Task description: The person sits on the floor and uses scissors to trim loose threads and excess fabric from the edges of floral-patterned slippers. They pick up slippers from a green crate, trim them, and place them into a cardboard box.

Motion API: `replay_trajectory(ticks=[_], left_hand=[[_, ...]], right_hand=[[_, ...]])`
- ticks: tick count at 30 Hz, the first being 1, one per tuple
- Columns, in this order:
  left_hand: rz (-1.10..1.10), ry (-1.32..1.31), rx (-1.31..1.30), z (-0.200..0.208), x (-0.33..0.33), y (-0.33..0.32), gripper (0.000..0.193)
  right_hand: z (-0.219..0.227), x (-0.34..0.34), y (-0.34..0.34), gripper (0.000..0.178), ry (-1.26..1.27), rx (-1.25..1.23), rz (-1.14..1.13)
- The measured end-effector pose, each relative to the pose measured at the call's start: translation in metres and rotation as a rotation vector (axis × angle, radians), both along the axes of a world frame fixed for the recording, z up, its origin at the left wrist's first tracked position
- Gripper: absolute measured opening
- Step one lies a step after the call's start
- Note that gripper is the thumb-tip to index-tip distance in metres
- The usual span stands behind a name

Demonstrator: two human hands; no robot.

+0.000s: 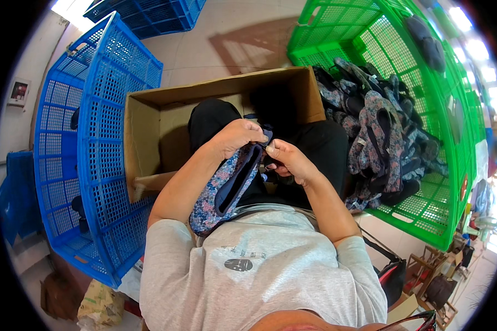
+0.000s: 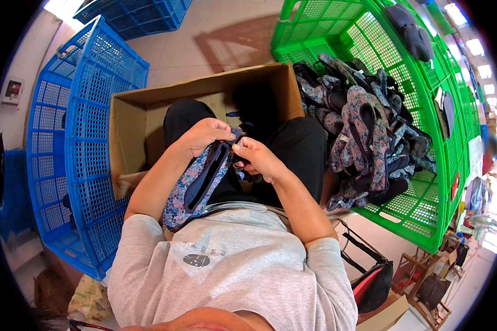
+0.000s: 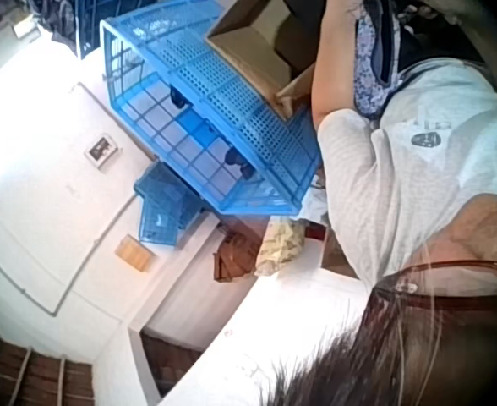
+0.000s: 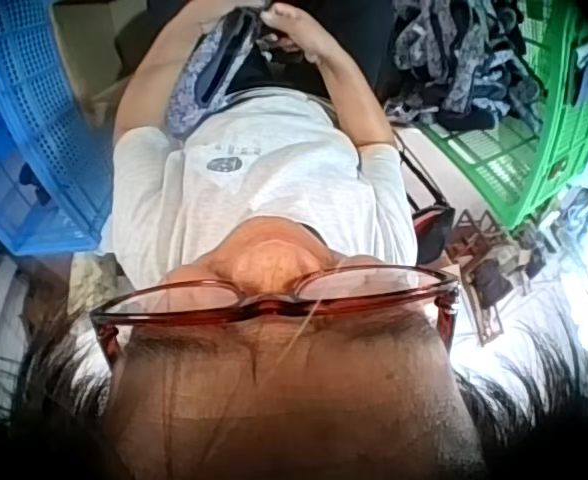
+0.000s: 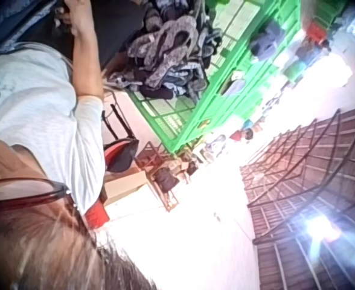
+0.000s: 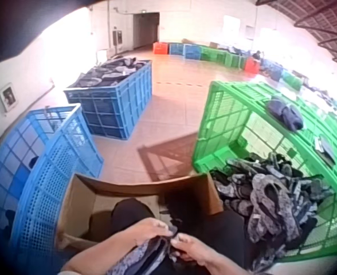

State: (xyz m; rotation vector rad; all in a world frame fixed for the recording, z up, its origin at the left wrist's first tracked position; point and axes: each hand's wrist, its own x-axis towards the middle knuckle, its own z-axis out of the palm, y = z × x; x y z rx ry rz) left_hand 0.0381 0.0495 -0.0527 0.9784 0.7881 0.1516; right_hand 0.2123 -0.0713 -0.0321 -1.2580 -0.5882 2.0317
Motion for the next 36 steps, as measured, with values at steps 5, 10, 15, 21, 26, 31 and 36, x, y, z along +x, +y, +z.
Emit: replay_trajectory(ticks=[5,10,15,21,26,31,36], left_hand=[[0.002,0.020,0.011,0.008,0.002,-0.001,0.016],[0.011,0.023,-0.008,0.009,0.002,-0.002,0.017],[0.009,0.018,-0.004,0.008,0.003,-0.001,0.017],[0.185,0.037,0.094,-0.010,0.008,0.007,0.018],[0.090,0.186,0.620,0.006,0.009,0.010,0.030],[-0.029,0.383,0.993,0.027,-0.007,0.011,0.034],[0.015,0.170,0.726,0.036,-0.028,-0.008,0.042]], right_hand=[[-0.001,0.000,0.000,0.019,-0.018,0.008,-0.006],[-0.004,0.001,0.001,0.018,-0.010,0.015,0.006],[-0.006,0.003,0.000,0.018,-0.025,0.007,-0.016],[-0.008,0.005,-0.010,0.022,0.013,0.015,-0.197],[-0.018,-0.001,-0.024,0.022,0.077,0.023,-0.353],[-0.019,-0.013,-0.031,0.022,0.008,0.074,-0.312],[-0.027,-0.018,-0.031,0.031,-0.158,0.106,-0.286]])
